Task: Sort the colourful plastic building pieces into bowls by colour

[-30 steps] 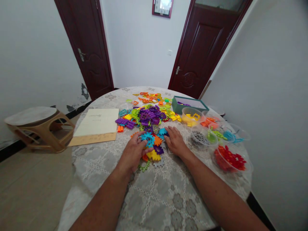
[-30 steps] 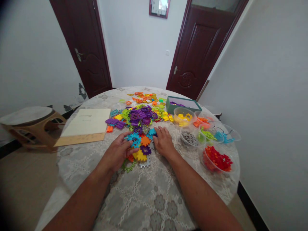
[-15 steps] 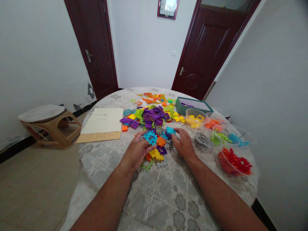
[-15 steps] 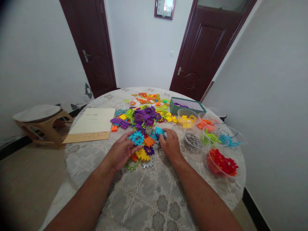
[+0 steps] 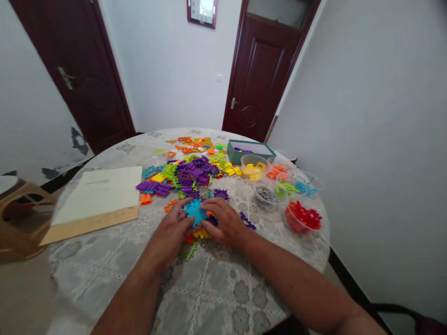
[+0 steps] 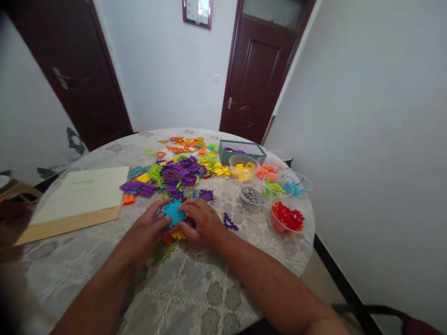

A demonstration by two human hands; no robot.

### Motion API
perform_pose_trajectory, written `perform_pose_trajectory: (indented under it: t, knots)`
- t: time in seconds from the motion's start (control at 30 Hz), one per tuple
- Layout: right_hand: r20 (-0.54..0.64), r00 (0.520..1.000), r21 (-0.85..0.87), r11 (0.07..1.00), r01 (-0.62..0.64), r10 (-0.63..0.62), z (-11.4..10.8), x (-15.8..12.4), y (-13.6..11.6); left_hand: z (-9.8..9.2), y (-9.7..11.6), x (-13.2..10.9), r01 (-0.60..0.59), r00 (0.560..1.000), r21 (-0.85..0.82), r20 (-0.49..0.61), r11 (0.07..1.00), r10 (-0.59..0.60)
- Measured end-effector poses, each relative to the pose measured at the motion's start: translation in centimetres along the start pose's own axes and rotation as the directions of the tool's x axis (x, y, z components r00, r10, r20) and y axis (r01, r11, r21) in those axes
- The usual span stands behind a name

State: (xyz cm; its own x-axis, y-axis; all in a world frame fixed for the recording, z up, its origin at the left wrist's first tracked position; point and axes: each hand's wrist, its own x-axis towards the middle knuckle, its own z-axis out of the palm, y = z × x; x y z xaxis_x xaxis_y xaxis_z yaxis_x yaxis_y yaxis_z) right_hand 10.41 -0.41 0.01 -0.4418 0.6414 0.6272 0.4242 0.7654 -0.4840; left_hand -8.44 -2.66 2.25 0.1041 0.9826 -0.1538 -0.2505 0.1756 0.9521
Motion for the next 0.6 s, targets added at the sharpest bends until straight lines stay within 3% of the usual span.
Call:
perform_pose_trajectory:
  t: [0.13,0.3,0.37,0.47,0.6]
  knots:
    - [-0.084,0.959,0.161,0.953,-0.256,0.271,-0.1,0.1,0.2,-0.1,-0.1,0.4,-0.028,0.997,0.06,0.069,0.998,0.024]
    - [0.096,0.877,0.313,0.822,-0.475,0.471,-0.7,0.4,0.4,-0.5,-0.1,0.6,-0.096,0.985,0.228,0.161,0.969,0.059]
    - [0.153,0.859,0.334,0.792,-0.511,0.489,-1.2,0.5,0.1,-0.6,0.1,0.5,-0.126,0.982,0.308,0.174,0.943,0.075]
    - [0.225,0.868,0.27,0.828,-0.492,0.443,-2.6,0.8,-0.9,-0.2,0.5,0.1,-0.126,0.98,0.365,0.192,0.922,0.058]
    - [0.202,0.892,0.164,0.884,-0.437,0.404,-5.8,0.6,-3.2,0.2,0.7,-0.1,-0.114,0.976,0.268,0.208,0.957,0.058]
